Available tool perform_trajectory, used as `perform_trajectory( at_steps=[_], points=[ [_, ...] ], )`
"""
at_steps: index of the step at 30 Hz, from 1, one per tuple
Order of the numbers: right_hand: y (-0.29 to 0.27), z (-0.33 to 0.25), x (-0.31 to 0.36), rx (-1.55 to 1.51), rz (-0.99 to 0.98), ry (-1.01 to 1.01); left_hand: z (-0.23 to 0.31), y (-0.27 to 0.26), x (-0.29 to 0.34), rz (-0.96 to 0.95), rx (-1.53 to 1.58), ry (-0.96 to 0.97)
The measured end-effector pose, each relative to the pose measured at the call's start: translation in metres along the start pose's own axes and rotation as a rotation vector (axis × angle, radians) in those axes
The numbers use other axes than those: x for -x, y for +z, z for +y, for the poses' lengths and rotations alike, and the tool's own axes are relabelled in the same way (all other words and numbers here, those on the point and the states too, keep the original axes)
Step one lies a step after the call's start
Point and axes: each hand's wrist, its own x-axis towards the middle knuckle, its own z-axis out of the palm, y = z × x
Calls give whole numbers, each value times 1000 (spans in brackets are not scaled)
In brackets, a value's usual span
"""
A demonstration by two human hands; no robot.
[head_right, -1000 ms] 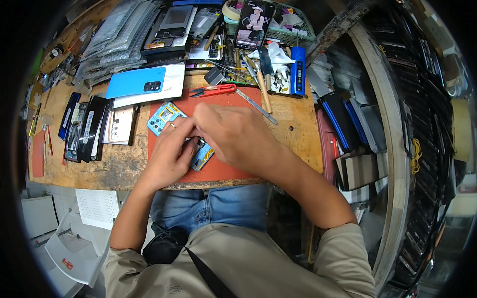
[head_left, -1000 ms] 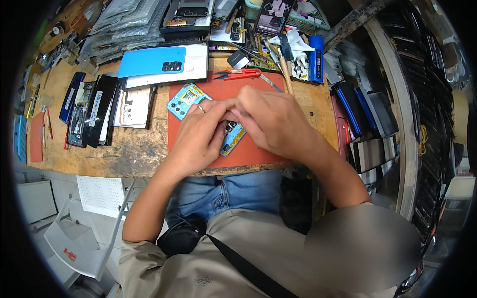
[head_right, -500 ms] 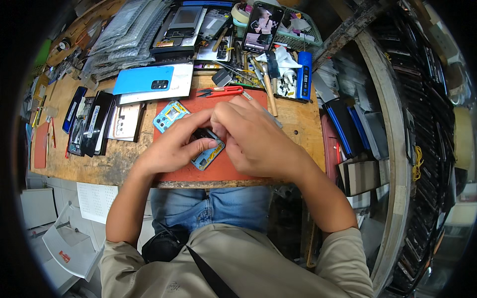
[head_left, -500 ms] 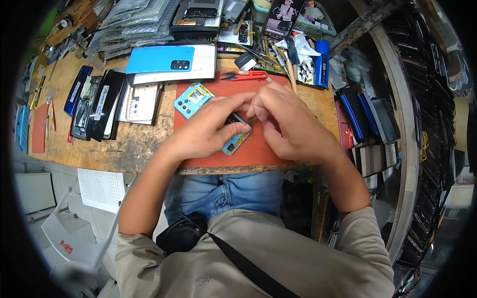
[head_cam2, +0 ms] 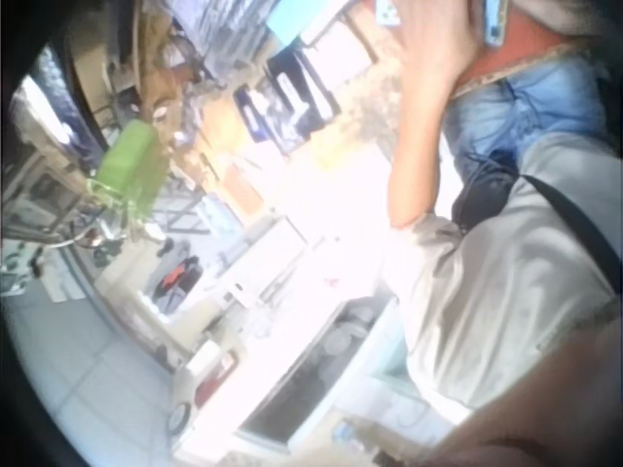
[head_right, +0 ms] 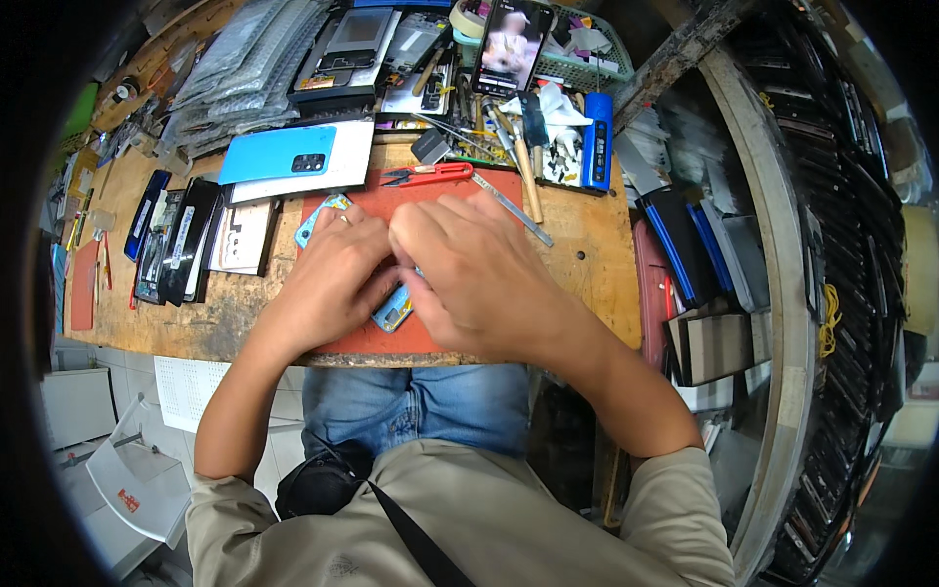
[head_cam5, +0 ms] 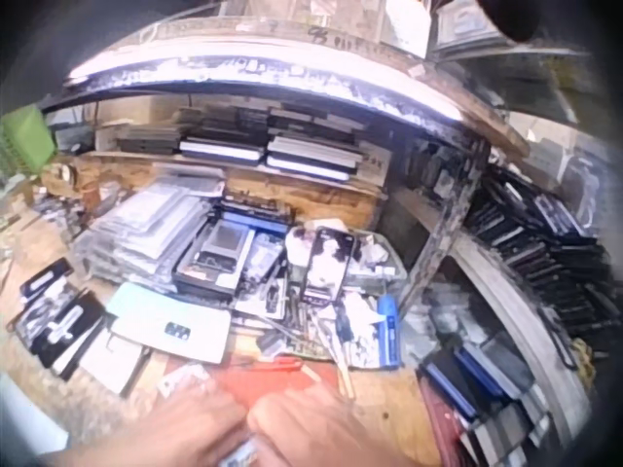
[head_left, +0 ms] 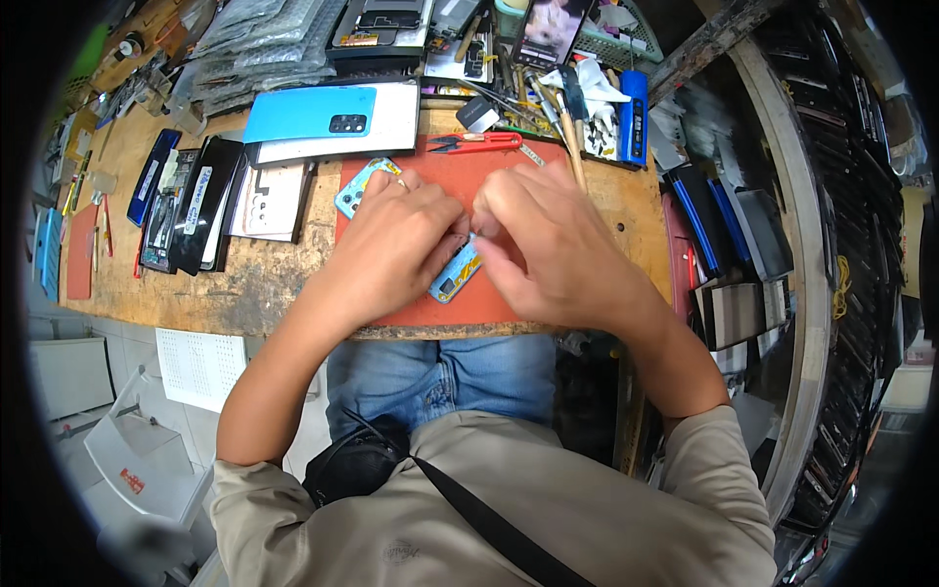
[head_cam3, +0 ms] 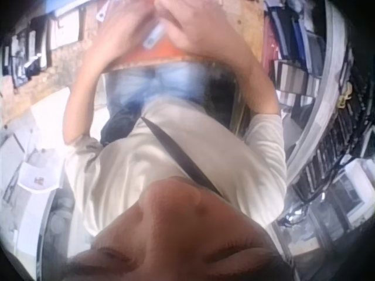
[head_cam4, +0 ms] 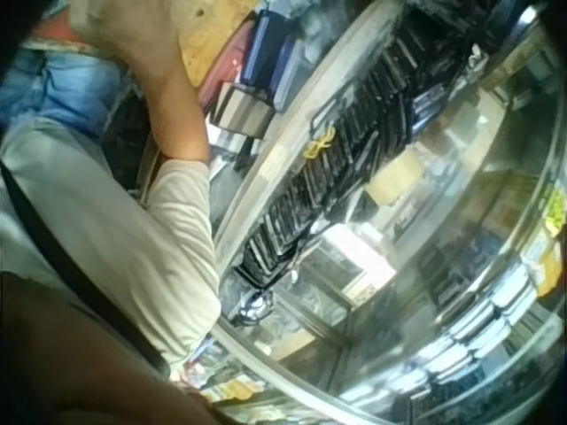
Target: The person disassembles a light blue smartphone, removes the back cover and battery, and handles several other phones and parts on a cluttered workbench. They use a metal prying tool and a screwdriver to open the device and separate components.
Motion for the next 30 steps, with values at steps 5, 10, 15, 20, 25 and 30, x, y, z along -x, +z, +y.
perform_trajectory(
  at_steps=[5,10,15,20,25,30],
  points=[
    [2,8,3,-96,-2,-32,0,1,-3,-53,-65,40],
    [5,11,8,-282,-17,144,3,10,-10,-66,-195,101],
    [11,14,10,-270,127,160,8,10,-19,-90,-303,143],
    [4,12,5,-57,72,72,6,14,-19,-109,-357,135],
    [9,12,7,8,68,128,3,20,-15,-101,-328,147],
    [3,4,5,-114,13,106,2,22,-10,-103,-273,162]
  ],
)
